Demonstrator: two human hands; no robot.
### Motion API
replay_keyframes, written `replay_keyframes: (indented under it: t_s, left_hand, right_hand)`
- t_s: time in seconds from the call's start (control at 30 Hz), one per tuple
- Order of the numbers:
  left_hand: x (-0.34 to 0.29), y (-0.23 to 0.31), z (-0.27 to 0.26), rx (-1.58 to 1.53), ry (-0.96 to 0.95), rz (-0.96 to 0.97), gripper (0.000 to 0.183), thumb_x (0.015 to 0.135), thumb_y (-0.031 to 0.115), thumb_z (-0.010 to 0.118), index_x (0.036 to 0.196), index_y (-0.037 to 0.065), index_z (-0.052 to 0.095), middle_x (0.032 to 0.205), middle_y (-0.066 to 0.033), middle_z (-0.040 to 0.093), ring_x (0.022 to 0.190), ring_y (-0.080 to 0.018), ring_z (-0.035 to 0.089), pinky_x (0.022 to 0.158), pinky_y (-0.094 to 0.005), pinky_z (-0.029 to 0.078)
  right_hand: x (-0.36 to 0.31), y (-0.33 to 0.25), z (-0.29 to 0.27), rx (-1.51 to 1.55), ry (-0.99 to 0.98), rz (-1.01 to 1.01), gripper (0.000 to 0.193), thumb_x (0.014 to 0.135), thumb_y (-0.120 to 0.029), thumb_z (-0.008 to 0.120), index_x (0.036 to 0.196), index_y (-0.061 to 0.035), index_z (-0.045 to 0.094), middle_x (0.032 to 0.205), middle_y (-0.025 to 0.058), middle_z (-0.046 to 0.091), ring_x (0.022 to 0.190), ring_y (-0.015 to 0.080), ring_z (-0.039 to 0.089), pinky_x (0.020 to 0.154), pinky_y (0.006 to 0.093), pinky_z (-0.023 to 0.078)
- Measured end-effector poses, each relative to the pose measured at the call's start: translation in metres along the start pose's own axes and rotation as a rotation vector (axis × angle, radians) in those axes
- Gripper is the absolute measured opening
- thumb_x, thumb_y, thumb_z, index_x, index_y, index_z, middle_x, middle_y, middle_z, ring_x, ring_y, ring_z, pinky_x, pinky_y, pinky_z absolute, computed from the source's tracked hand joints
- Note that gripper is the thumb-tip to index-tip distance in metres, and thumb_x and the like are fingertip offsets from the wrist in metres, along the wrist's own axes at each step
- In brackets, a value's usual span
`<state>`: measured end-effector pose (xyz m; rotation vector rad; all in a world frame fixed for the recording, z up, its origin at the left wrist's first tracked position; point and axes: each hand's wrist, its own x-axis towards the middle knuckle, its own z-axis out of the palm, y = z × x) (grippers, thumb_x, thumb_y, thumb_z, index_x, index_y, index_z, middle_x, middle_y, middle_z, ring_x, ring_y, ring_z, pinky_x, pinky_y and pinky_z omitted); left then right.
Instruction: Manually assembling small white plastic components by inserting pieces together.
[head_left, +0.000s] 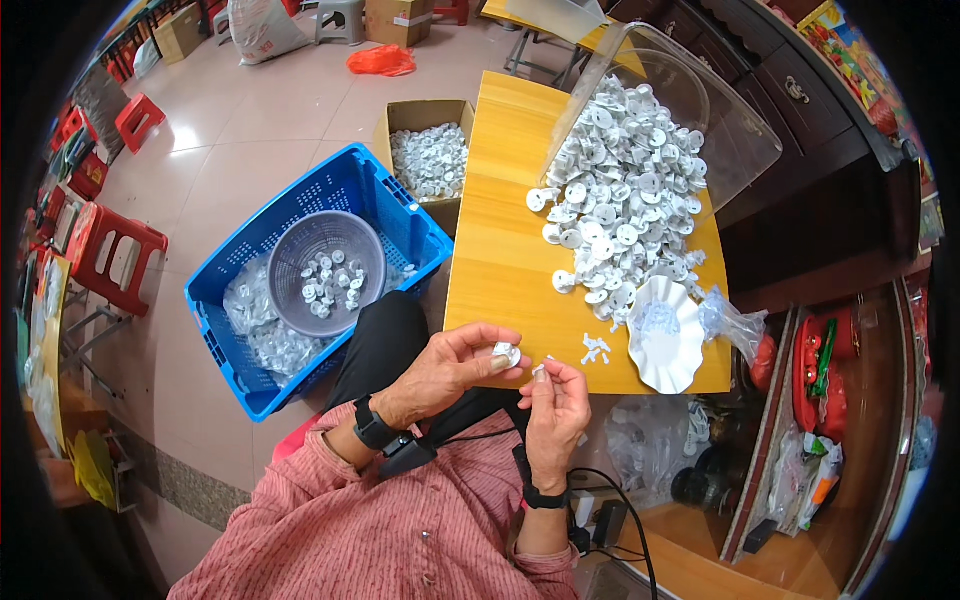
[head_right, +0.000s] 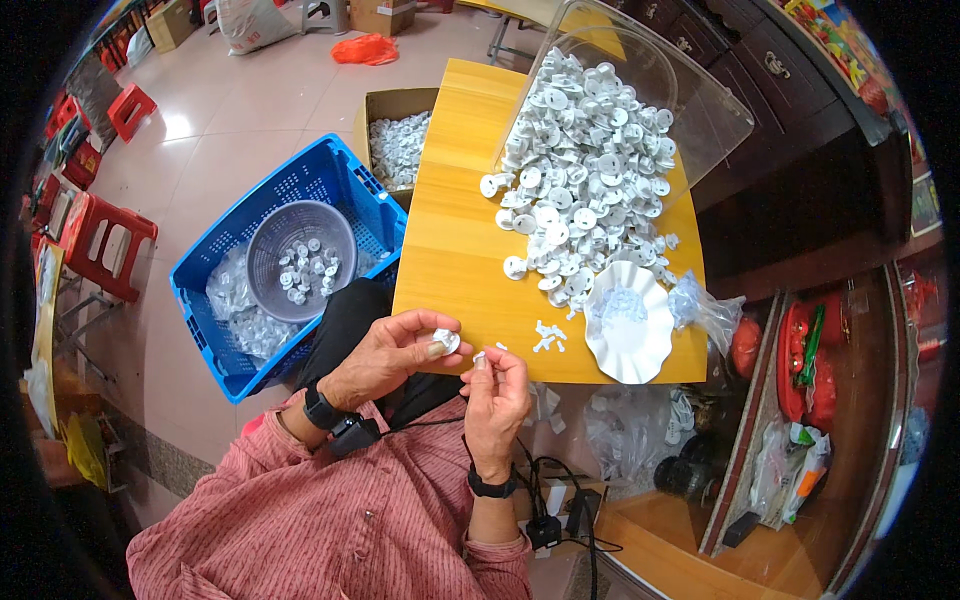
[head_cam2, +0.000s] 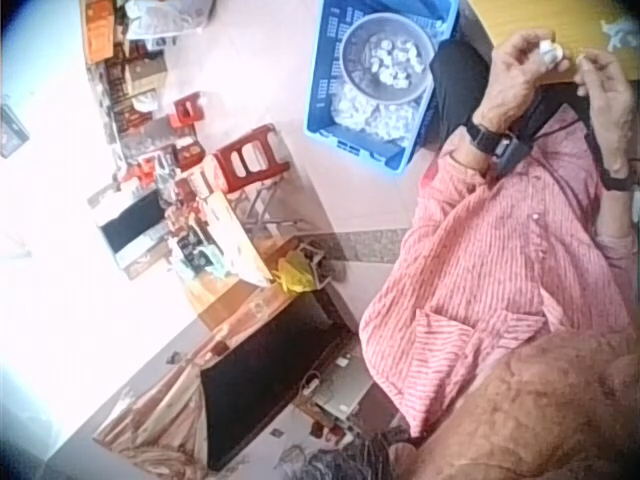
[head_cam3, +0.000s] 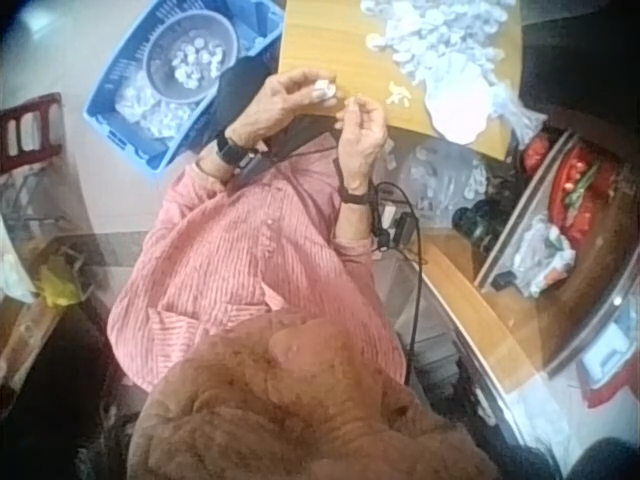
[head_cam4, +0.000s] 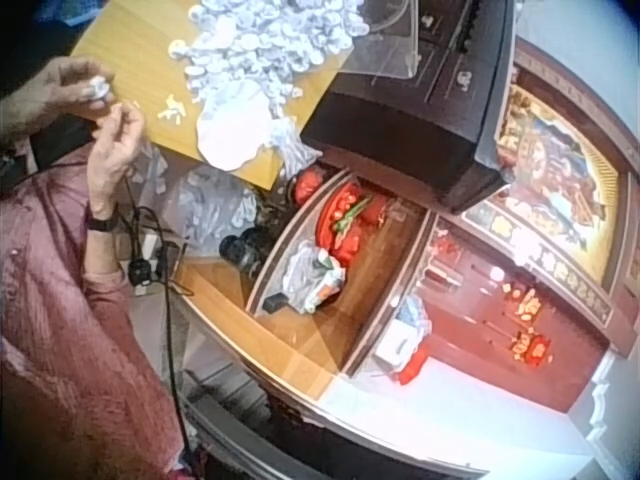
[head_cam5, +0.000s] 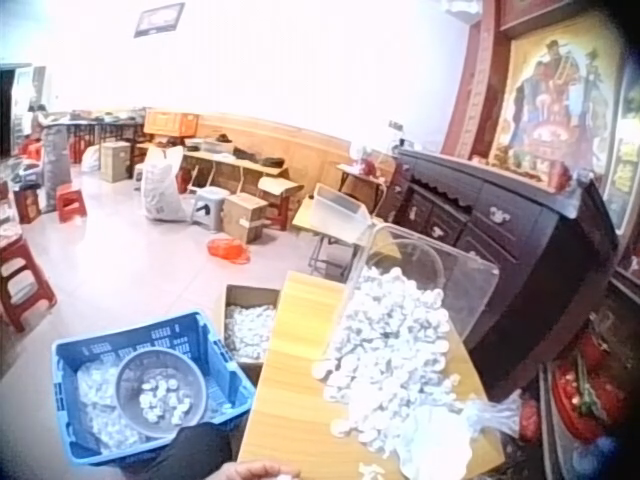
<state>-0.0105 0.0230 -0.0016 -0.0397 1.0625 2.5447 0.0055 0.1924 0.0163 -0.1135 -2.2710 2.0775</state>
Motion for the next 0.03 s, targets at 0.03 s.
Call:
replay_keyframes:
  t_s: [0.03]
  left_hand:
    - [-0.0004,-0.0026,-0.0018,-0.030,0.000,0.001,0.041,0.099,0.006,0.061,0.139,0.000,0.052,0.124,-0.0163,0.067,0.108,-0.0217,0.068,0.099,-0.0375,0.055]
  right_hand:
    - [0.0000,0.0020,-0.0012,-0.011,-0.026,0.009,0.020,0.099,-0.002,0.055,0.118,0.0045,0.053,0.097,0.0094,0.061,0.073,0.0095,0.060,0.060,0.0215,0.051]
